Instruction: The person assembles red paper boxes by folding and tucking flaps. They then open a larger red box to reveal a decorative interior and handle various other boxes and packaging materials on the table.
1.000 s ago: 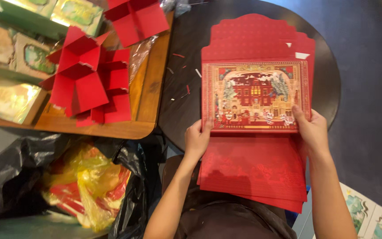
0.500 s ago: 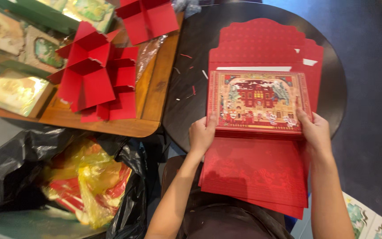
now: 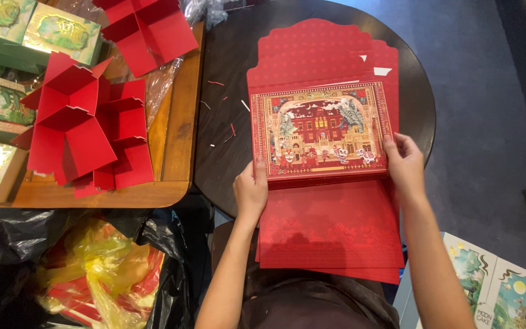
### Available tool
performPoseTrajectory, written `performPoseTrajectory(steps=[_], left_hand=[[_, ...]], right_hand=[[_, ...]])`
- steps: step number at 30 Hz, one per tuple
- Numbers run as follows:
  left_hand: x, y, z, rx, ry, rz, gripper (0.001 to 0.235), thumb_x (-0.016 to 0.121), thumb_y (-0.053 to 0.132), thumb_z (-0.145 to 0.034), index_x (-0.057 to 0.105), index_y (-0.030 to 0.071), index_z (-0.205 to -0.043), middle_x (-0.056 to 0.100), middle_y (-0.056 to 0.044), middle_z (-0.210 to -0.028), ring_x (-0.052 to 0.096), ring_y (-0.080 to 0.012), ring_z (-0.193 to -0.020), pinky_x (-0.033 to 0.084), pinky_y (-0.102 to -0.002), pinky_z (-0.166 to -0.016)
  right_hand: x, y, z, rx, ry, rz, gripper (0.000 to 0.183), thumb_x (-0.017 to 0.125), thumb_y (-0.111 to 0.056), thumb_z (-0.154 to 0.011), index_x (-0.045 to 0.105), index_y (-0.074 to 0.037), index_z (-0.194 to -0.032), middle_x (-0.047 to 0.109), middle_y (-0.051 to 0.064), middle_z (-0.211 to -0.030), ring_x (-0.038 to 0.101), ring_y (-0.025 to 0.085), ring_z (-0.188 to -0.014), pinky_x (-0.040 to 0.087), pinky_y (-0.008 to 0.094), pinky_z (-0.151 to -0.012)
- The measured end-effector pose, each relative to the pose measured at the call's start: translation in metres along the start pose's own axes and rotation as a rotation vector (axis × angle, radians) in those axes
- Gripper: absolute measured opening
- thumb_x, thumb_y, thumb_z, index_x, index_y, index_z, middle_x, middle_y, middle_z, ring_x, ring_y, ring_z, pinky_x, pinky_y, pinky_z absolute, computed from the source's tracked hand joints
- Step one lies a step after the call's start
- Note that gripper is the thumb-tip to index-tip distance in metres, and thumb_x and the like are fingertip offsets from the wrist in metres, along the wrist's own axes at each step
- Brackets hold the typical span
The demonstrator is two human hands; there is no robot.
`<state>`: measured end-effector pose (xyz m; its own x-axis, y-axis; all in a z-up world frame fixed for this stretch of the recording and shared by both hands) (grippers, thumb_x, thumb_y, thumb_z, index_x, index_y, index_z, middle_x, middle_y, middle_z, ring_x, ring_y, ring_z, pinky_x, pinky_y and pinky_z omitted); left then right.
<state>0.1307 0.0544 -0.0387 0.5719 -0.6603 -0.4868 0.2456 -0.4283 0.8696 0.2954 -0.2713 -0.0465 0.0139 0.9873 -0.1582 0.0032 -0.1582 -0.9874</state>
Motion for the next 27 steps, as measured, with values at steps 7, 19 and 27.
performPoseTrajectory(steps=[7, 19, 27], left_hand=[[-0.021, -0.018, 0.021, -0.067, -0.070, -0.018, 0.053, 0.044, 0.043, -0.110, 0.068, -0.002, -0.095, 0.063, -0.025, -0.075, 0.064, -0.0387, -0.069, 0.050, -0.043, -0.070], [-0.072, -0.046, 0.078, -0.075, -0.109, 0.385, 0.046, 0.048, 0.035, -0.106, 0.073, -0.004, -0.102, 0.074, -0.006, -0.075, 0.062, -0.0054, -0.072, 0.052, -0.029, -0.064], [-0.063, -0.044, 0.083, 0.132, 0.066, 0.551, 0.043, 0.050, 0.030, -0.110, 0.067, -0.005, -0.092, 0.065, -0.003, -0.072, 0.058, -0.0046, -0.070, 0.048, -0.027, -0.063]], right_hand=[[-0.005, -0.034, -0.095, 0.029, -0.177, 0.048, 0.043, 0.062, -0.020, -0.103, 0.057, -0.001, -0.142, 0.071, 0.008, -0.123, 0.068, 0.013, -0.109, 0.055, 0.029, -0.085], [0.080, -0.076, -0.080, -0.143, -0.612, 0.524, 0.062, 0.087, -0.009, -0.076, 0.063, -0.002, -0.133, 0.076, 0.014, -0.106, 0.072, 0.018, -0.092, 0.058, 0.032, -0.078], [0.045, -0.096, -0.012, -0.752, -0.620, 0.494, 0.052, 0.076, -0.015, -0.078, 0.071, -0.006, -0.129, 0.074, 0.010, -0.116, 0.070, 0.018, -0.104, 0.055, 0.032, -0.092]])
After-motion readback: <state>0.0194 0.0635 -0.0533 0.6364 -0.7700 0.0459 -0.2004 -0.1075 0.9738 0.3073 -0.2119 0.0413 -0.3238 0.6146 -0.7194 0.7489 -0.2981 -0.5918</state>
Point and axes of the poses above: each hand's wrist, its own z-axis away from the middle knuckle, its own x-axis out of the palm, y = z × x, the point moved 4 cm from there along -z, towards the middle knuckle
